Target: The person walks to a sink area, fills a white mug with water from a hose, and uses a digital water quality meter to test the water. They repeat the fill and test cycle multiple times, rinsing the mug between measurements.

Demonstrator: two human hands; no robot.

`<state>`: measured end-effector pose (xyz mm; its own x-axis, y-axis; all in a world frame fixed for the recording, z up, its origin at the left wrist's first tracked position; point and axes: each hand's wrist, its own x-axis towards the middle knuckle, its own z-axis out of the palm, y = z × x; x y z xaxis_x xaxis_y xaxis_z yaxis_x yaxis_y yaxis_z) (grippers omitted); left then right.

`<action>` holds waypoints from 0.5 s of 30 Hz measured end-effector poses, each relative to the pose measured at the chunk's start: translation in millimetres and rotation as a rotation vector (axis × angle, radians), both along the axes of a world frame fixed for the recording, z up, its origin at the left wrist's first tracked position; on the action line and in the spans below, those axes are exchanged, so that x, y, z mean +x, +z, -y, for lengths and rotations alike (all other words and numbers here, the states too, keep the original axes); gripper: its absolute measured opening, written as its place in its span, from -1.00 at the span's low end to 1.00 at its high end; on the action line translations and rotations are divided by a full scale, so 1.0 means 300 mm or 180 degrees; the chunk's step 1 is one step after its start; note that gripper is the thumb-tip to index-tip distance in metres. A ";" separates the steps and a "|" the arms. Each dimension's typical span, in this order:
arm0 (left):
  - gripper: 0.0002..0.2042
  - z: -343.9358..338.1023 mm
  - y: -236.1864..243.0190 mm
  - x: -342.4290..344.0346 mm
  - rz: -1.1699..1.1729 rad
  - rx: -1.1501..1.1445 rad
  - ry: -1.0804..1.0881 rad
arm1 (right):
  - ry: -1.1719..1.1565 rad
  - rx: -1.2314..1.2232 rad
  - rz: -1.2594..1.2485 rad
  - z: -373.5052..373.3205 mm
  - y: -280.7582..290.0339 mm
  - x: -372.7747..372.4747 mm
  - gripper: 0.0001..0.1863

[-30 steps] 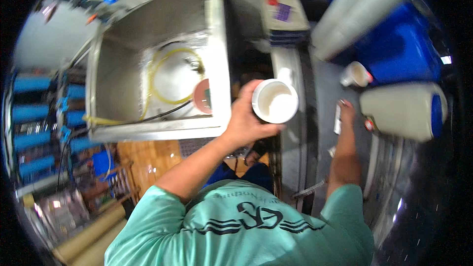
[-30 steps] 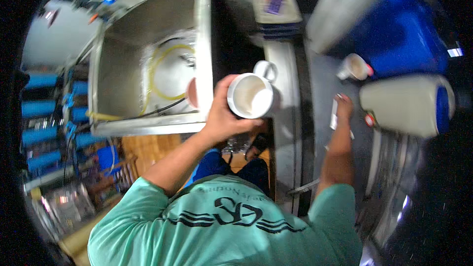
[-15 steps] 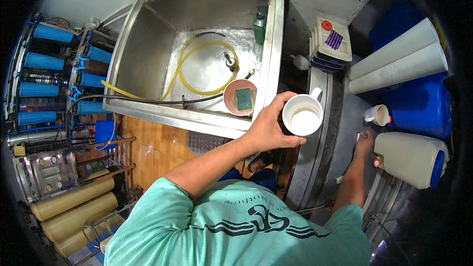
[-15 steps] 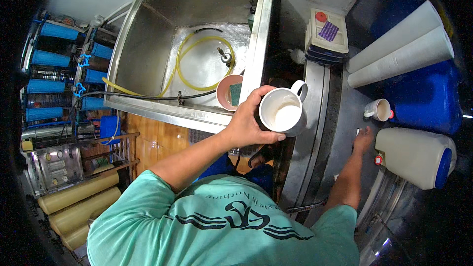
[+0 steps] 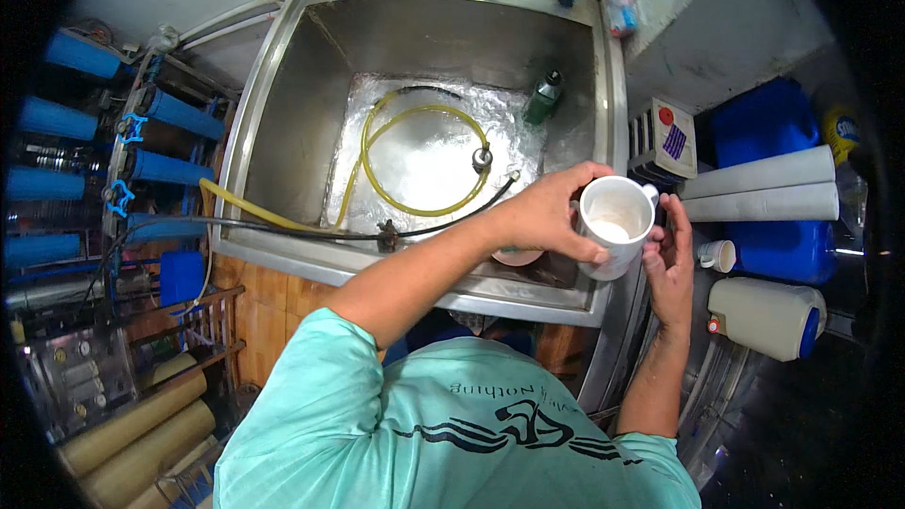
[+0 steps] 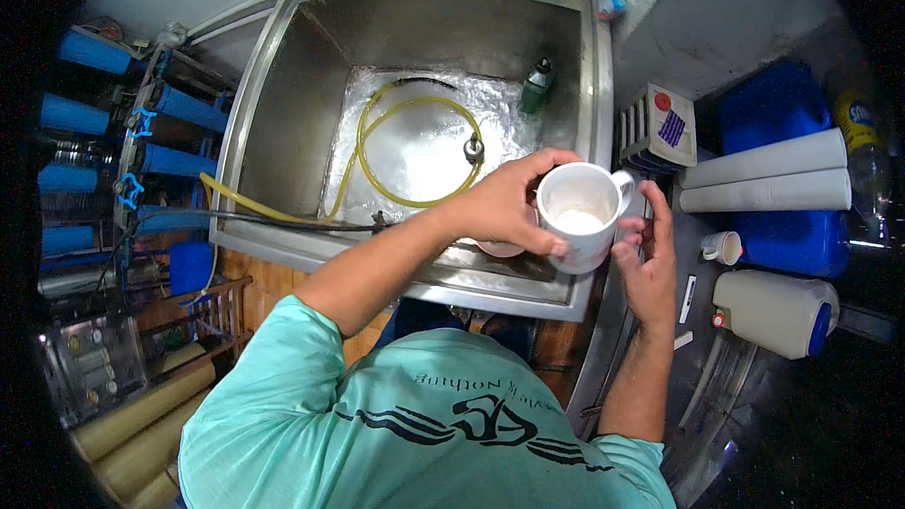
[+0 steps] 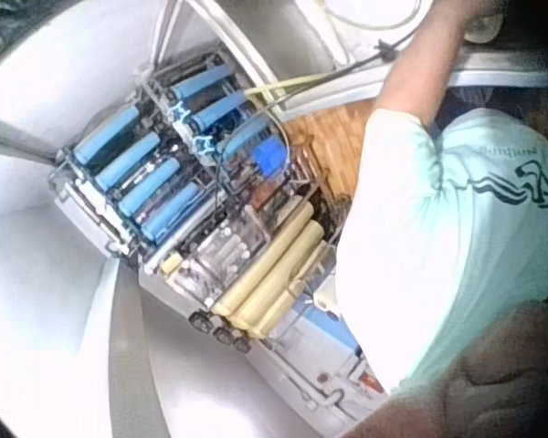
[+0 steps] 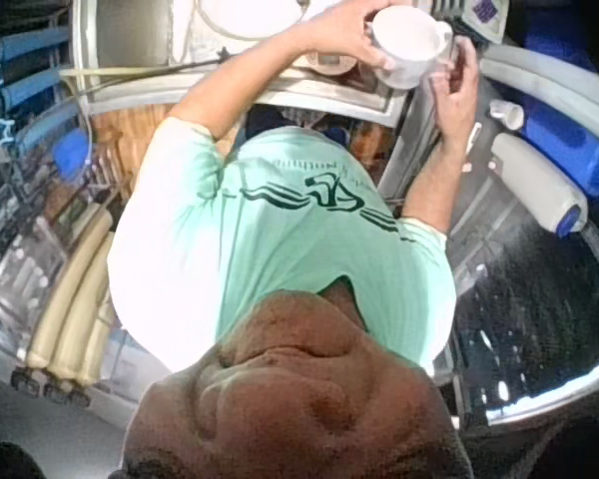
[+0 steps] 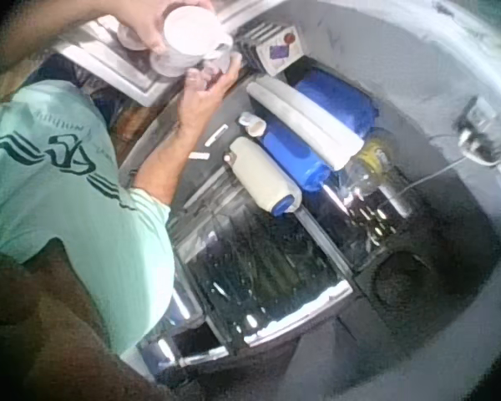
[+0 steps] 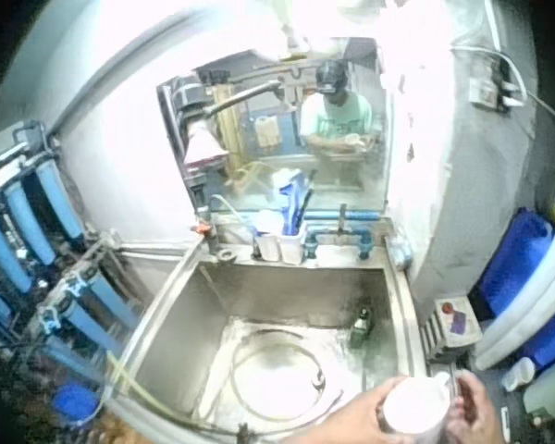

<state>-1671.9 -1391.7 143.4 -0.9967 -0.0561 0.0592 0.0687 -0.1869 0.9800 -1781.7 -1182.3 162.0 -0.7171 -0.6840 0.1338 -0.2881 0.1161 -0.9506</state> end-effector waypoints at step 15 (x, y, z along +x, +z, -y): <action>-0.15 0.999 -0.737 0.227 0.1729 -0.1081 -0.0021 | 0.1082 0.2395 0.1745 0.595 -0.148 0.335 -0.82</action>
